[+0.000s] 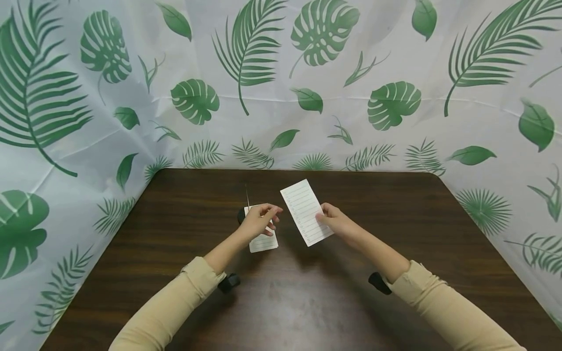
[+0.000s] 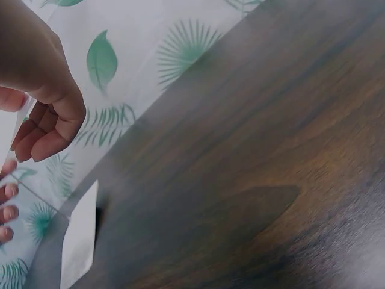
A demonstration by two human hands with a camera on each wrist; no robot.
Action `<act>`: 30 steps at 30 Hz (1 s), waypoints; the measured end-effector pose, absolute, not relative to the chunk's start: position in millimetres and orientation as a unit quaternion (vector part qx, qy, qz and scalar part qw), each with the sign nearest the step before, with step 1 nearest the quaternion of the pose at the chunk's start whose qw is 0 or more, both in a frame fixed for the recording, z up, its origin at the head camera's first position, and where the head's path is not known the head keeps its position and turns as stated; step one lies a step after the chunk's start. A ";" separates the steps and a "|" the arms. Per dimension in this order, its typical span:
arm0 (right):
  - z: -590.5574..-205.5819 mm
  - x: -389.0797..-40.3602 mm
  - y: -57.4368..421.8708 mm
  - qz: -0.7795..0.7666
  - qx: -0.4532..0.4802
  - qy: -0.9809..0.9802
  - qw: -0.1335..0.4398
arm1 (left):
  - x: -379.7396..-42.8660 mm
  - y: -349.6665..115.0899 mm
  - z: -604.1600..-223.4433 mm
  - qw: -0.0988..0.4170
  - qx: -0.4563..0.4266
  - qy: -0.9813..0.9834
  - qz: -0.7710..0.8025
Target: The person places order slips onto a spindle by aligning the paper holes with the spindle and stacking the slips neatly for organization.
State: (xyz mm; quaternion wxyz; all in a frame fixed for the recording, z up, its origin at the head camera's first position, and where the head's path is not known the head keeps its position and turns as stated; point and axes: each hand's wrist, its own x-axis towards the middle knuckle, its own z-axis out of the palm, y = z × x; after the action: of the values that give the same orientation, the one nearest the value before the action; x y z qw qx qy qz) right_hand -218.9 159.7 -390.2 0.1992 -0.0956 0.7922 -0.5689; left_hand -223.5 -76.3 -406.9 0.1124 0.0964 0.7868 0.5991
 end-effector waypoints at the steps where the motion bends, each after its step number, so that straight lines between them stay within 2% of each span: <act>1: -390.7 -218.4 158.7 -0.572 -0.098 0.789 0.201 | -223.3 -73.2 -405.7 0.112 0.097 0.780 0.608; 7: -392.9 -215.6 151.0 -0.577 -0.101 0.784 0.204 | -223.0 -57.6 -402.1 0.086 0.088 0.755 0.643; 14: -392.9 -214.9 145.1 -0.572 -0.102 0.787 0.207 | -220.8 -48.7 -393.7 0.054 0.037 0.749 0.660; 19: -393.6 -212.9 142.6 -0.568 -0.103 0.788 0.215 | -222.2 -50.2 -391.8 0.040 0.023 0.753 0.656; 30: -398.2 -215.1 133.3 -0.557 -0.094 0.803 0.189 | -232.3 -65.6 -383.5 0.009 0.006 0.754 0.657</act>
State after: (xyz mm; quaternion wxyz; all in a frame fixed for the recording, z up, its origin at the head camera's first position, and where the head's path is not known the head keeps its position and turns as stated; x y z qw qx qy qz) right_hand -215.1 133.3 -398.2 0.1892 -0.0937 0.8030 -0.5574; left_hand -232.3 -65.6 -383.5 0.0094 0.0058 0.7541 0.6567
